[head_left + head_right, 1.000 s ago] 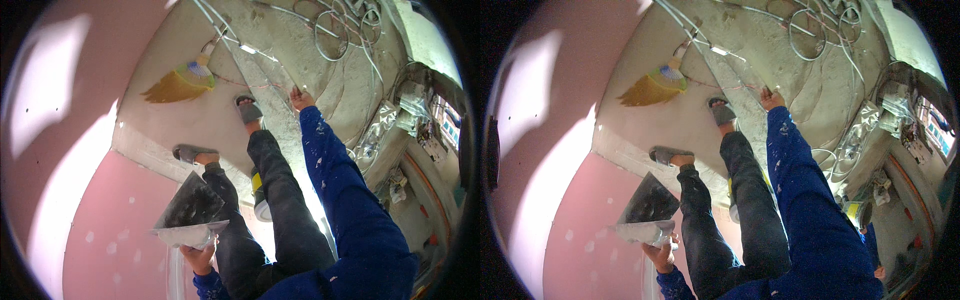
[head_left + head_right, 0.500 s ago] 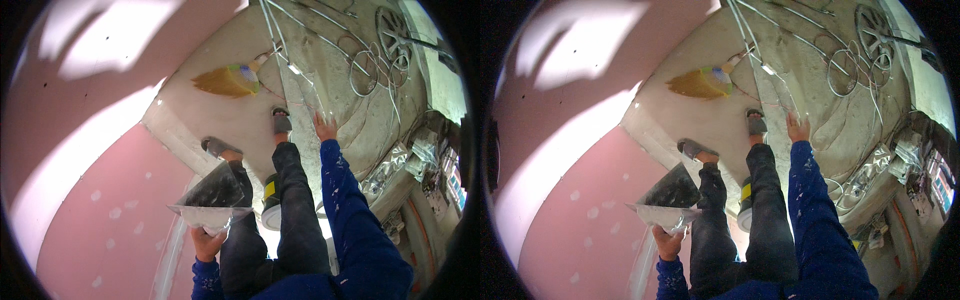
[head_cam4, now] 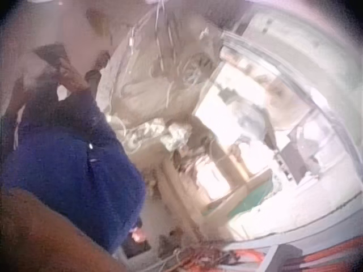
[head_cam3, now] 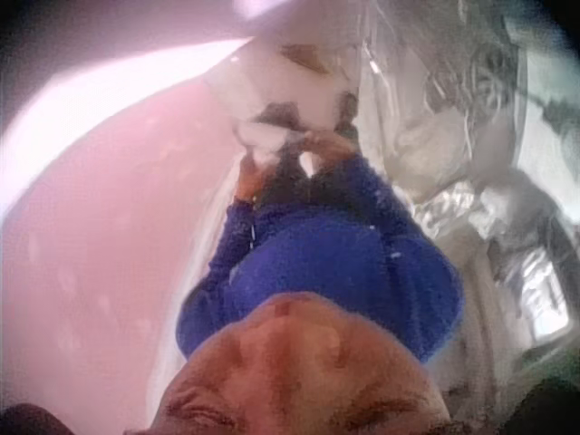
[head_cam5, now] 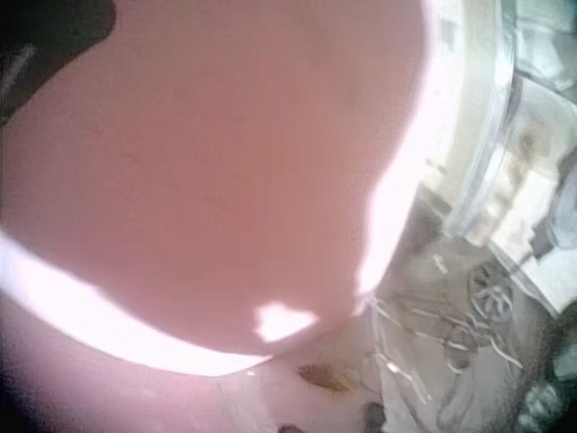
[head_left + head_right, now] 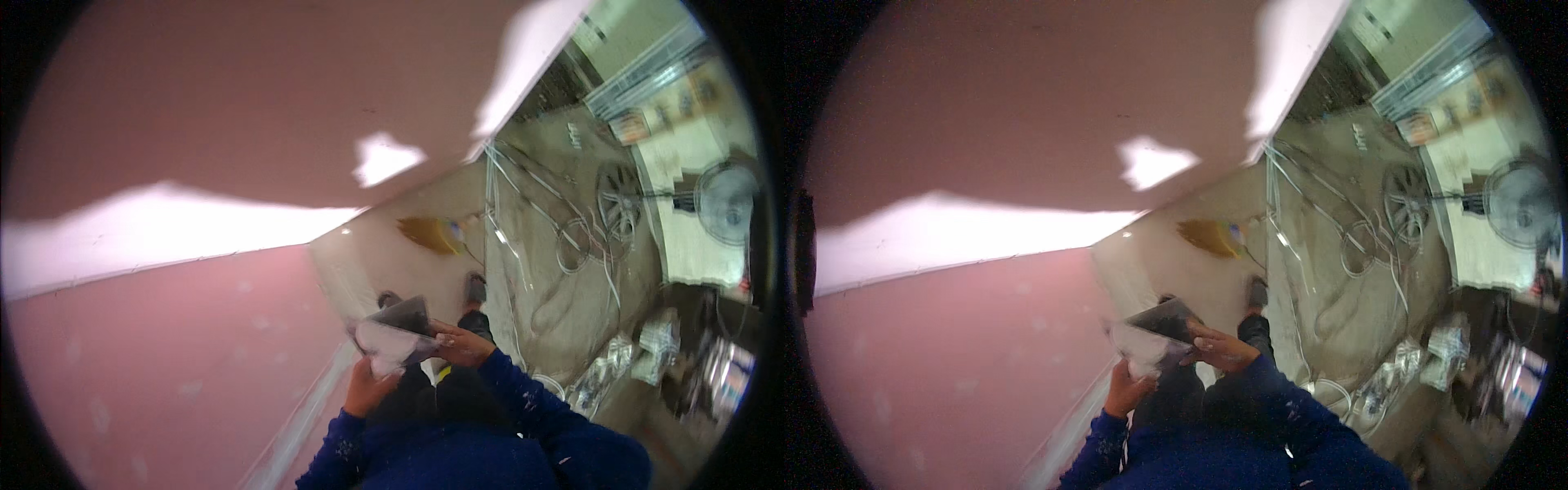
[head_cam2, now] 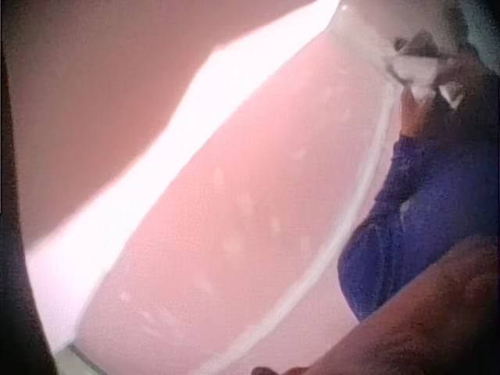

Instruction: The person kneels on the floor and uses a trowel to mix plaster on the ground, then stands and applies the plaster to a pink wall using a trowel and a larger flat tool to smooth the surface.

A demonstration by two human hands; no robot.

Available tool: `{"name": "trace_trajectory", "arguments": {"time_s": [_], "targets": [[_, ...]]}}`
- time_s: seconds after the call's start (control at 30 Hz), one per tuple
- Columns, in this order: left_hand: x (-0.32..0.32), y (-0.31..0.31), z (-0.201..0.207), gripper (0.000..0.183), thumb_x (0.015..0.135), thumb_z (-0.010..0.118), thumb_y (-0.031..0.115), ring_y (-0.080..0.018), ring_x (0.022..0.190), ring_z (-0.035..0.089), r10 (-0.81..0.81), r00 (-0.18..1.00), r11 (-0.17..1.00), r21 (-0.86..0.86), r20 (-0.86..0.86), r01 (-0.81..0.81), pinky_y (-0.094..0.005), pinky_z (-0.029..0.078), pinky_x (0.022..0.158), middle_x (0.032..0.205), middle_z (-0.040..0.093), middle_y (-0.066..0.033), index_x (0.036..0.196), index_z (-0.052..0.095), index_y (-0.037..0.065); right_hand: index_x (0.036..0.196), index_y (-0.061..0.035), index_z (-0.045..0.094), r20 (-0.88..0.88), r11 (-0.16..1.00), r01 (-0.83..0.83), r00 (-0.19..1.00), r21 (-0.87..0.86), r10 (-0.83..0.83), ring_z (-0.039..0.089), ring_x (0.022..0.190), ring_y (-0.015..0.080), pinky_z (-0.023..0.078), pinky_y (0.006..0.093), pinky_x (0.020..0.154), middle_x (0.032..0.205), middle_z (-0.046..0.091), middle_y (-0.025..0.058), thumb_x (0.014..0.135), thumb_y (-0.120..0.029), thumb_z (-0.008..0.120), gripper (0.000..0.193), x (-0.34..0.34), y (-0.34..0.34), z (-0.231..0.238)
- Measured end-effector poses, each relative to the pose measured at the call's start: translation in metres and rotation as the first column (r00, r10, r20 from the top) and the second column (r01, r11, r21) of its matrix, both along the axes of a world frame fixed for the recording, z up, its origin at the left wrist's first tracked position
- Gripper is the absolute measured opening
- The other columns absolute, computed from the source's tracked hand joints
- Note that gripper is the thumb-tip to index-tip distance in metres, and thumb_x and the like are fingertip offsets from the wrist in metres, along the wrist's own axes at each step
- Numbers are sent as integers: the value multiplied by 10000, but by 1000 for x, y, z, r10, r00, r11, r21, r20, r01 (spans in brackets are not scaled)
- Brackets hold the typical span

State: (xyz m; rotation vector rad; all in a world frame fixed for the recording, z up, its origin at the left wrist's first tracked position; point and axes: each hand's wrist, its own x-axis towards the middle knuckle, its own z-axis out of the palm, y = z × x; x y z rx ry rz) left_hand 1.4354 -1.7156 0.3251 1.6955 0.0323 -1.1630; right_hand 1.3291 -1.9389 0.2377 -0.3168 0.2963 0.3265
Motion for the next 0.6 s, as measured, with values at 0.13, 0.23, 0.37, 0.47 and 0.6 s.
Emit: {"name": "trace_trajectory", "arguments": {"time_s": [0.13, 0.23, 0.37, 0.47, 0.6], "targets": [[17, 27, 50, 347, 856, 753, 211, -111, 699, 623, 41, 988, 995, -101, 150, -26, -260, 525, 631, 846, 661, -55, 1080, 619, -18, 1488, -14, 342, 205, 994, 90, 976, -65, -75, 446, 1347, 295, 366, 475, 1121, 1506, 404, 153, 981, -298, 570, 624, 48, 67, 70], [25, 57, 81, 363, 868, 738, 229, -110, 726, 608, 75, 982, 989, -137, 171, -52, -270, 521, 639, 887, 654, -68, 1107, 617, -16, 1425, -14, 422, 166, 984, 167, 974, -67, -154, 476, 1323, 293, 353, 484, 1132, 1433, 492, 149, 996, -306, 550, 534, 78, 93, 92], [33, 91, 112, 454, 860, 733, 287, -128, 775, 636, 136, 898, 989, -118, 419, -95, -273, 524, 658, 921, 673, -92, 1173, 612, -19, 1364, -19, 482, 101, 967, 200, 977, -159, -186, 534, 1262, 295, 385, 485, 1107, 1351, 568, 137, 997, -312, 562, 476, 131, 63, 113], [34, 119, 133, 515, 846, 734, 322, -174, 823, 657, 183, 876, 983, -55, 445, -178, -297, 534, 717, 973, 687, -111, 1209, 606, -21, 1351, -32, 501, 227, 935, 211, 963, -286, -148, 568, 1218, 287, 431, 480, 1068, 1331, 584, 124, 983, -299, 584, 462, 161, 20, 142], [34, 156, 157, 537, 845, 738, 295, -210, 884, 654, 272, 937, 956, 51, 218, -289, -334, 541, 784, 1027, 686, -122, 1248, 584, -24, 1346, -44, 520, 176, 951, 84, 984, -297, -32, 587, 1187, 264, 470, 465, 1031, 1304, 603, 105, 966, -241, 602, 435, 195, 11, 168]]}}
